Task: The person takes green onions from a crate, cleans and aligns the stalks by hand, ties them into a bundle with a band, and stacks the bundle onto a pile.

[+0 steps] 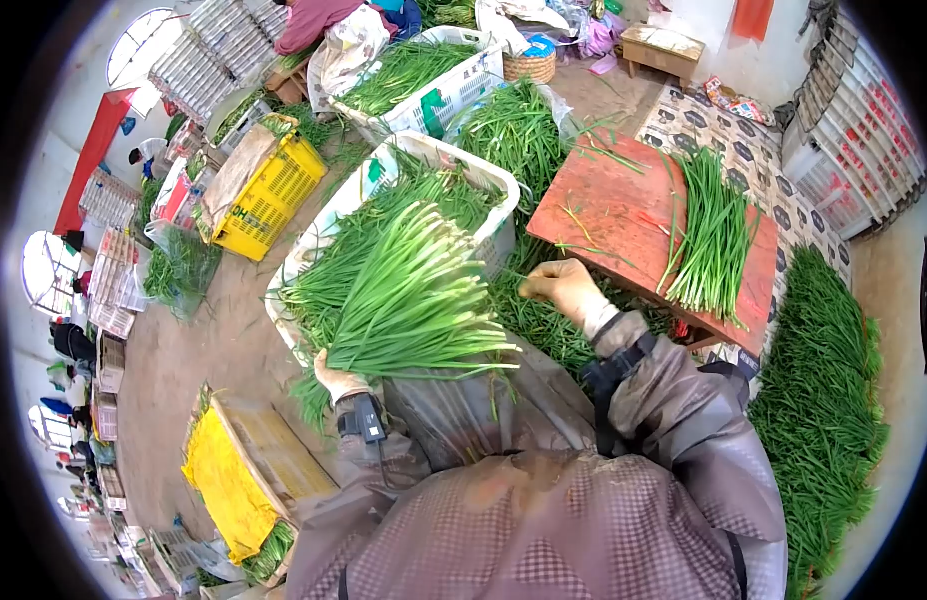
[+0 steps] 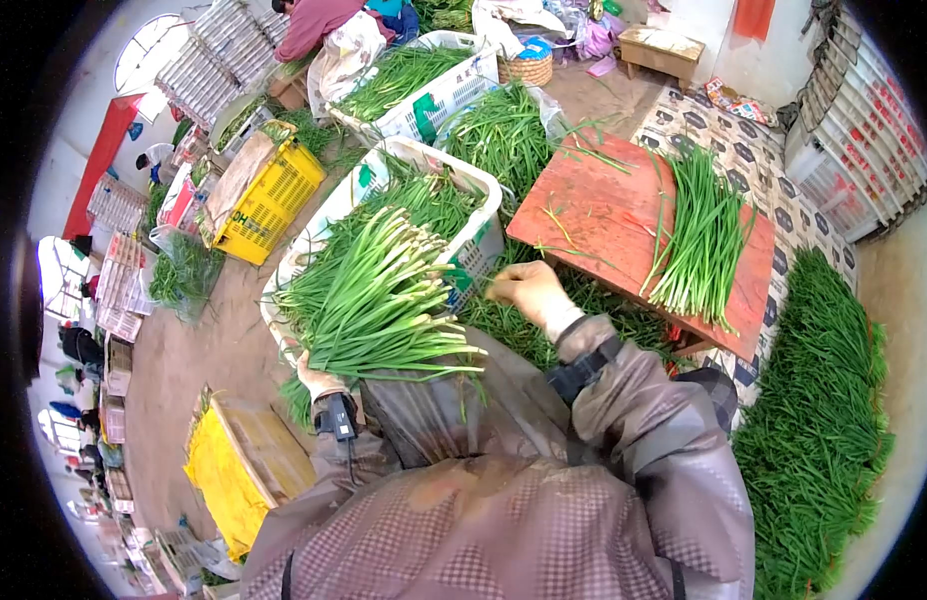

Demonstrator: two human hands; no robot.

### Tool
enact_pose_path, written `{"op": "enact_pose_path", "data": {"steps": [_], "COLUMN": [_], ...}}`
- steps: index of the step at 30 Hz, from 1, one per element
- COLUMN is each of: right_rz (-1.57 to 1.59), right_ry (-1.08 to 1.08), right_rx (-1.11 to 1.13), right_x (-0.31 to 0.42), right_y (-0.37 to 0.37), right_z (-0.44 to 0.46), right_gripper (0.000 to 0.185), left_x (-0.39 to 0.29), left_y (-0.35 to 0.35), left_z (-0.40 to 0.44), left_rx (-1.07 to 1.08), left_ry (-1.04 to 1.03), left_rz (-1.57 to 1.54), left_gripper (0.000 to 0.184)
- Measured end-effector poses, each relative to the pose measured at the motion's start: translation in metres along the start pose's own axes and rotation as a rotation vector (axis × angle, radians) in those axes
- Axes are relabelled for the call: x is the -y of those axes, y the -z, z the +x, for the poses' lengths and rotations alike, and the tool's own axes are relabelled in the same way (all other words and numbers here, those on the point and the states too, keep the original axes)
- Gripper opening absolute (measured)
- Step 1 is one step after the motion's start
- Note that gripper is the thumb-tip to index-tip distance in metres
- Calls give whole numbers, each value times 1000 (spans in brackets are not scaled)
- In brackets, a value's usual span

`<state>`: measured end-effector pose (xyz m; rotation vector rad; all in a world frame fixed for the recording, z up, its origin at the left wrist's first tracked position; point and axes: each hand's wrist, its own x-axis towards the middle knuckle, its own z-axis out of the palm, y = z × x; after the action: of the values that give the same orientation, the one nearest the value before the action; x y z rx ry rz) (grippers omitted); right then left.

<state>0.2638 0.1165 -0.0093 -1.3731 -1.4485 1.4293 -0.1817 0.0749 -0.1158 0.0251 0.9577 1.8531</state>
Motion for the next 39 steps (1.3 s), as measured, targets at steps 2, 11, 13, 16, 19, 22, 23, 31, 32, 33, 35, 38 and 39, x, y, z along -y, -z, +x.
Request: {"op": "enact_pose_path", "data": {"steps": [2, 11, 13, 16, 19, 22, 23, 31, 32, 33, 35, 38, 39], "right_rz": [-737, 317, 224, 438, 698, 644, 455, -406, -329, -253, -220, -76, -56], "right_ry": [25, -49, 27, -28, -6, 83, 72, 331, 280, 229, -176, -84, 84], "right_rx": [41, 304, 312, 407, 262, 310, 291, 600, 606, 615, 459, 431, 409], "right_x": [-17, 16, 10, 6, -2, -11, 14, 13, -2, -17, -8, -10, -4], "right_y": [15, -85, -83, -51, -16, -2, -13, -44, -30, -16, 11, -6, -24], "right_z": [4, -19, -20, -20, -19, -11, -23, -53, -46, -39, -31, -28, -30], "right_gripper": [22, 43, 38, 15, 22, 31, 39, 27, 27, 26, 27, 32, 33], "left_x": [0, 0, -3, 0, 4, 5, 7, -29, -30, -31, -32, -25, -24], "left_y": [13, 6, 12, 23, 20, 5, 2, -5, 15, 21, 30, 9, -2], "left_z": [11, 4, 9, 19, 15, 6, 2, -15, 1, 6, 9, -8, -16], "left_rx": [39, 93, 104, 147, 118, 137, 149, 319, 349, 400, 499, 400, 405], "left_ry": [-9, 45, 70, 71, 21, 35, 33, 12, -102, -64, 18, -43, -47], "left_rz": [32, 6, 6, -18, -28, -48, -42, 20, 15, -47, -162, -68, -54], "left_gripper": [46, 48, 46, 44, 40, 29, 25, 34, 34, 34, 34, 35, 35]}}
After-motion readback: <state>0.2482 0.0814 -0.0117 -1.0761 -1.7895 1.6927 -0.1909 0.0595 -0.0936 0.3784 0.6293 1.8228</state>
